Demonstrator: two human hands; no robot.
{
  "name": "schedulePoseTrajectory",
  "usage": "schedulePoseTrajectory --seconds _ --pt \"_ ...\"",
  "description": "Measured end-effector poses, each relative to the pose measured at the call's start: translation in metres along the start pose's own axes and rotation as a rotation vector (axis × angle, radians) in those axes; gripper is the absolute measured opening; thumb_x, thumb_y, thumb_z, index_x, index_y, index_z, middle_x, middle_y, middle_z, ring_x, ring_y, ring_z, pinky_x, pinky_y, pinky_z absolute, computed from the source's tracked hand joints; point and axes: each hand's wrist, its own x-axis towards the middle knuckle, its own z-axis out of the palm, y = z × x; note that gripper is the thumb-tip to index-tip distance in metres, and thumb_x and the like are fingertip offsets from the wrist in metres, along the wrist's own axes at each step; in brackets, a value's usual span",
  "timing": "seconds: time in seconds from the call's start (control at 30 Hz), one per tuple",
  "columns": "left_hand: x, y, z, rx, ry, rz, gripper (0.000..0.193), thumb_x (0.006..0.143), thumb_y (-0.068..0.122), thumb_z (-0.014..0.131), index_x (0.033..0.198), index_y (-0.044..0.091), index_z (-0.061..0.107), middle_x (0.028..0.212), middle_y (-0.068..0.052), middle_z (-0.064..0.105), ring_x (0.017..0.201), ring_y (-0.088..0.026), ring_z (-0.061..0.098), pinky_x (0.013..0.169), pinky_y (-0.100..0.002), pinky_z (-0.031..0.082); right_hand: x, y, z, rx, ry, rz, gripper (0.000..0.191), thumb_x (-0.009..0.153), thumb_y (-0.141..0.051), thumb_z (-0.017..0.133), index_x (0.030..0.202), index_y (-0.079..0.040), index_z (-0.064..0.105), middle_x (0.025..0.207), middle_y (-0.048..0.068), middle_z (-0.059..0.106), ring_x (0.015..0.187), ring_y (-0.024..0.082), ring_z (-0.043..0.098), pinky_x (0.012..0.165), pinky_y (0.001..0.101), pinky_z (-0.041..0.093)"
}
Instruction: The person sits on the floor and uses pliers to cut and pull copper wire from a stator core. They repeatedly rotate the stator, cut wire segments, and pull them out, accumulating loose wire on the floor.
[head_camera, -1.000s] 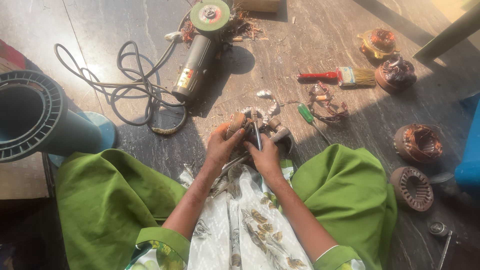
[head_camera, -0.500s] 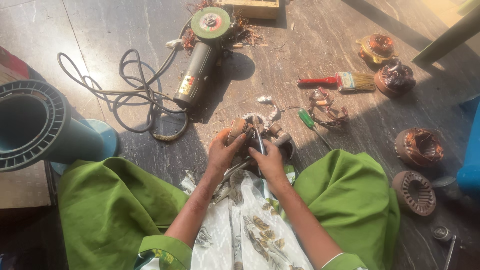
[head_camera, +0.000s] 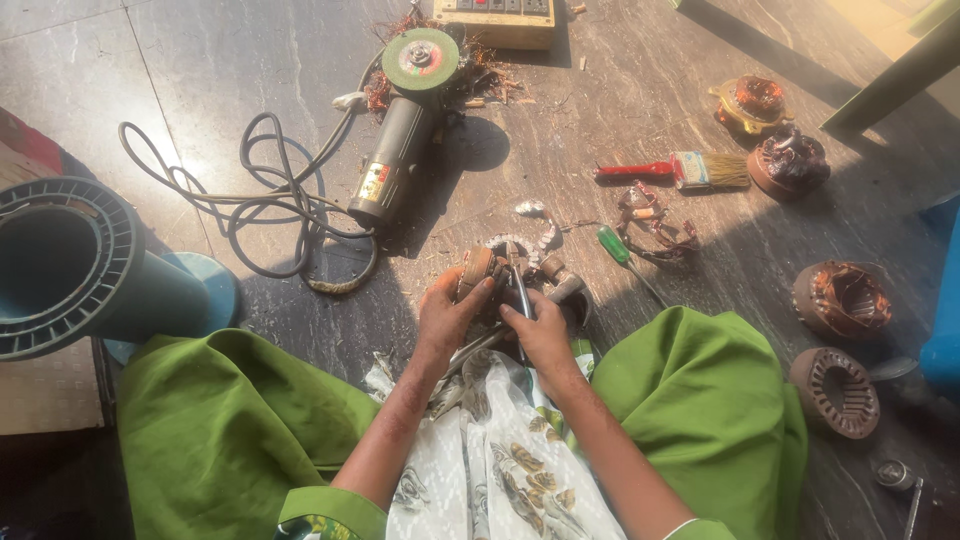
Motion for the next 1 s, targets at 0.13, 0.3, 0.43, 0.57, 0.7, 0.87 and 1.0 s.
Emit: schedulePoseTrajectory --seconds 0.13,0.3,0.43,0.57,0.7,0.87,1.0 --pt "0.001 -0.001 0.000 0.065 0.011 0.031 0.040 0.088 0.034 0.076 0.116 0.006 0.072 0.094 -0.007 0.078 0.080 -0.012 0.073 0.072 -0.030 0.058 -0.001 -0.002 -0.002 -0.021 -0.004 -0.010 0.022 0.091 -0.014 0.071 0.109 -0.002 0.071 0.088 0.001 0.071 0.073 0.008 0.063 0.065 0.0276 0.053" --pt "0.003 -0.006 0.001 0.053 0.014 0.062 0.039 0.088 0.035 0.076 0.115 0.006 0.072 0.094 -0.007 0.079 0.082 -0.011 0.074 0.074 -0.029 0.058 -0.002 0.000 -0.001 -0.054 0.018 0.017 0.022 0.091 -0.011 0.068 0.110 -0.003 0.070 0.085 0.001 0.067 0.072 0.010 0.062 0.066 0.0283 0.053" --pt "0.003 -0.005 0.001 0.025 0.010 -0.031 0.040 0.088 0.034 0.076 0.117 0.008 0.072 0.095 -0.008 0.078 0.081 -0.013 0.072 0.071 -0.031 0.057 -0.004 0.001 -0.002 -0.052 0.004 -0.018 0.022 0.092 -0.011 0.068 0.112 -0.002 0.072 0.086 0.000 0.067 0.076 0.008 0.060 0.069 0.0275 0.050" --pt "0.001 -0.002 0.000 0.129 0.033 0.006 0.039 0.088 0.034 0.077 0.116 0.007 0.073 0.095 -0.008 0.079 0.082 -0.012 0.074 0.073 -0.028 0.057 -0.005 0.001 -0.003 -0.033 0.004 0.015 0.023 0.091 -0.012 0.068 0.112 -0.003 0.071 0.088 0.001 0.068 0.076 0.010 0.061 0.069 0.0280 0.051" --pt "0.000 -0.002 0.000 0.026 0.012 -0.013 0.039 0.087 0.032 0.076 0.118 0.008 0.072 0.095 -0.006 0.079 0.082 -0.012 0.074 0.073 -0.029 0.058 -0.004 0.002 0.001 -0.028 0.024 0.038 0.023 0.091 -0.011 0.068 0.112 -0.002 0.071 0.088 0.003 0.068 0.075 0.011 0.062 0.068 0.0286 0.052" --pt "0.000 -0.007 -0.001 -0.122 -0.044 0.024 0.038 0.089 0.030 0.076 0.117 0.005 0.073 0.096 -0.006 0.079 0.082 -0.010 0.071 0.073 -0.028 0.056 -0.013 -0.006 -0.003 -0.044 0.062 0.068 0.022 0.095 -0.014 0.062 0.110 -0.001 0.072 0.095 0.006 0.070 0.081 0.015 0.065 0.074 0.0317 0.054" --pt "0.004 -0.009 -0.002 0.001 0.026 0.011 0.039 0.088 0.030 0.077 0.118 0.006 0.074 0.094 -0.004 0.077 0.080 -0.008 0.068 0.070 -0.027 0.054 -0.038 -0.023 -0.026 0.184 -0.107 0.212 0.023 0.096 -0.014 0.058 0.111 -0.001 0.068 0.111 0.011 0.070 0.100 0.017 0.067 0.085 0.0329 0.058"
